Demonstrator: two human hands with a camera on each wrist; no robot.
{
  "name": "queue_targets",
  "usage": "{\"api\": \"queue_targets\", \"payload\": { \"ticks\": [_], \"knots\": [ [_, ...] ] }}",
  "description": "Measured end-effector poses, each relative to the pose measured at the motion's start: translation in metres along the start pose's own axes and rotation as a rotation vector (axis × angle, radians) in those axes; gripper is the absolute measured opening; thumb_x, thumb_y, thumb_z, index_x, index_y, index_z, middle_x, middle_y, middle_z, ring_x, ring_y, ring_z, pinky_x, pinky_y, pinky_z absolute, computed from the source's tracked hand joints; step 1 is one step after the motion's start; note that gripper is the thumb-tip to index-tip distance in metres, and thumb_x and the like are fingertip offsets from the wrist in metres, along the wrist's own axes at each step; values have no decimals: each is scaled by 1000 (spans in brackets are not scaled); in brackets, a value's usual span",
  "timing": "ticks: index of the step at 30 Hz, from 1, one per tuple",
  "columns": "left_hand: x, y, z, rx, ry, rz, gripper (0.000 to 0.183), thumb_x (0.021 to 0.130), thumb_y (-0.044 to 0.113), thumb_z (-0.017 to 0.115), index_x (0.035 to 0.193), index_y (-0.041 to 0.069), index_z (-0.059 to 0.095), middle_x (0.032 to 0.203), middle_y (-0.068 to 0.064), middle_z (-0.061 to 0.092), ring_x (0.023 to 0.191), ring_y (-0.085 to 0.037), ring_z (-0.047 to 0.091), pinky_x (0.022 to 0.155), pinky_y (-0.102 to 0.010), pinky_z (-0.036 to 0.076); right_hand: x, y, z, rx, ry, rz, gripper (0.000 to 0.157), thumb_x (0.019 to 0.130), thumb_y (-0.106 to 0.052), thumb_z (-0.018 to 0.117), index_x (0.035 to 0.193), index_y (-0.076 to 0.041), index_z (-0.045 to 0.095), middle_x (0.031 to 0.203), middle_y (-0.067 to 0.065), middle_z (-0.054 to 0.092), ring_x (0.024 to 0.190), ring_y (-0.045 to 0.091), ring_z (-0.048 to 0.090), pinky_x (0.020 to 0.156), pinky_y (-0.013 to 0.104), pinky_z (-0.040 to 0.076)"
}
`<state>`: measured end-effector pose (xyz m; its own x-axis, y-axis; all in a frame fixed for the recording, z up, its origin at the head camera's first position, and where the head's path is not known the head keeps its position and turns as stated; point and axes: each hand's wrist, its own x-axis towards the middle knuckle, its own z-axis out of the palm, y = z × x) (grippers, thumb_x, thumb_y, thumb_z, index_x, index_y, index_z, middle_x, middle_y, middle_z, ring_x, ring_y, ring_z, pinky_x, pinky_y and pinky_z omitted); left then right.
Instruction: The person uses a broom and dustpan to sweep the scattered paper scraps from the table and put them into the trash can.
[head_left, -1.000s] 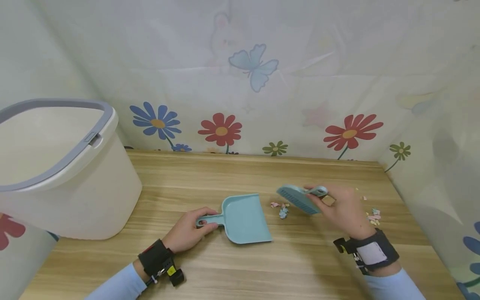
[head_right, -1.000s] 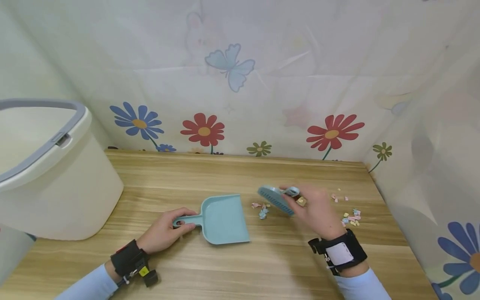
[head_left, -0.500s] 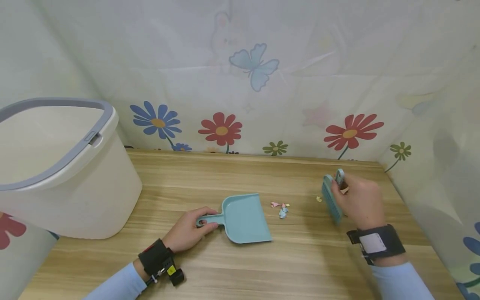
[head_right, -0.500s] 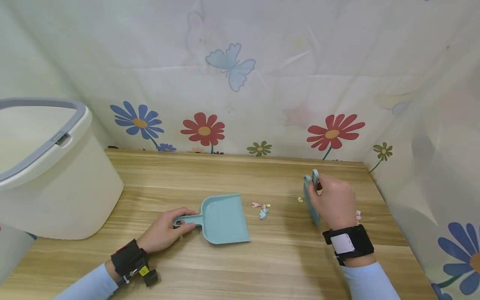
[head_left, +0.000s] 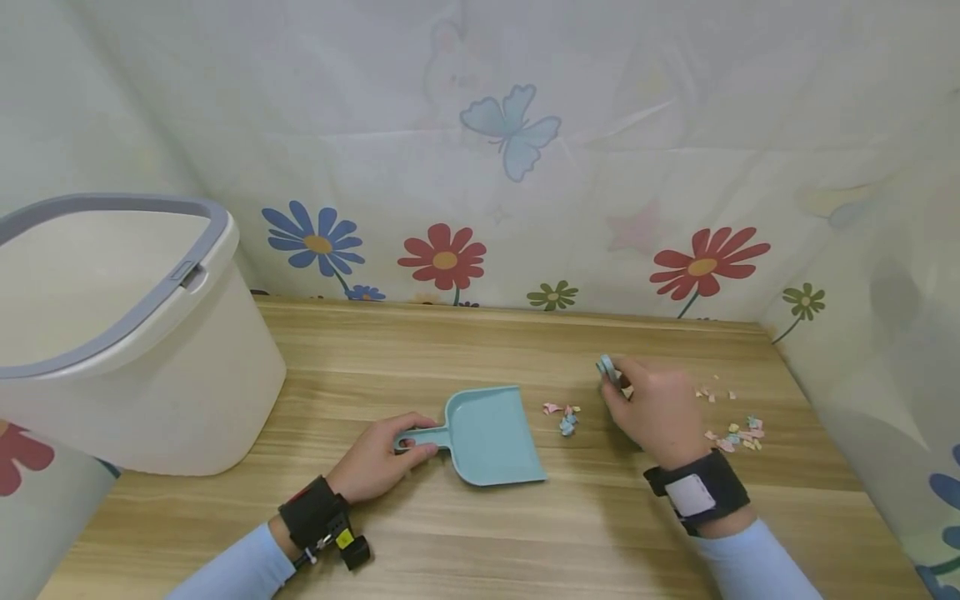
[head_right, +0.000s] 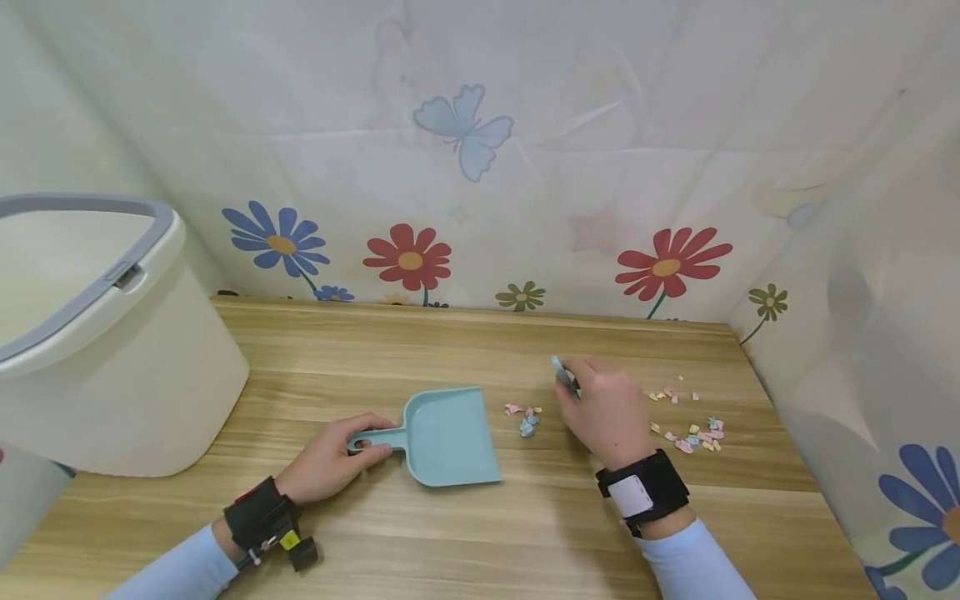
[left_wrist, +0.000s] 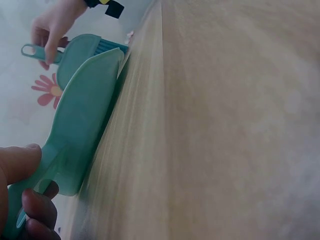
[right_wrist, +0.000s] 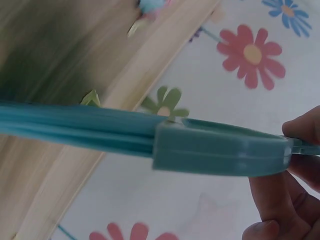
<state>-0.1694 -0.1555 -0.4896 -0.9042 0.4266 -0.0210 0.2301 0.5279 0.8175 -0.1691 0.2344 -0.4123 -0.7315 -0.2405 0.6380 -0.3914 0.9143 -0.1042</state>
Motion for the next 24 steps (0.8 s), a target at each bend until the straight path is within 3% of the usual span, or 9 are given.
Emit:
{"api": "queue_targets", "payload": {
  "ticks": [5,10,17,24],
  "knots": [
    [0,0,1,-41,21,-10,36,97,40,74,128,23,72,116,5,74,81,-9,61,68,-21,49,2,-28,12,54,-15,-45,23,78,-7,87,96,1,76,78,13,75,60,19,70,50,31,51],
    [0,-1,2,-61,56,-11,38,95,40,76,127,21,74,122,2,75,102,-9,68,81,-21,53,5,-55,20,104,-42,-61,25,77,-10,89,96,-1,77,80,12,76,62,17,70,53,31,54],
    [0,1,1,-60,75,-3,38,94,39,77,125,18,75,123,0,75,109,-12,70,87,-23,54,12,-81,27,176,-14,-81,16,82,-14,84,94,-5,79,77,7,75,62,14,70,54,28,53],
    [-1,1,0,-34,77,-8,37,94,41,77,124,20,76,123,2,75,110,-12,69,88,-26,54,23,-86,21,380,40,44,7,89,-10,79,92,-4,76,74,6,74,57,9,64,51,18,50]
  ]
}}
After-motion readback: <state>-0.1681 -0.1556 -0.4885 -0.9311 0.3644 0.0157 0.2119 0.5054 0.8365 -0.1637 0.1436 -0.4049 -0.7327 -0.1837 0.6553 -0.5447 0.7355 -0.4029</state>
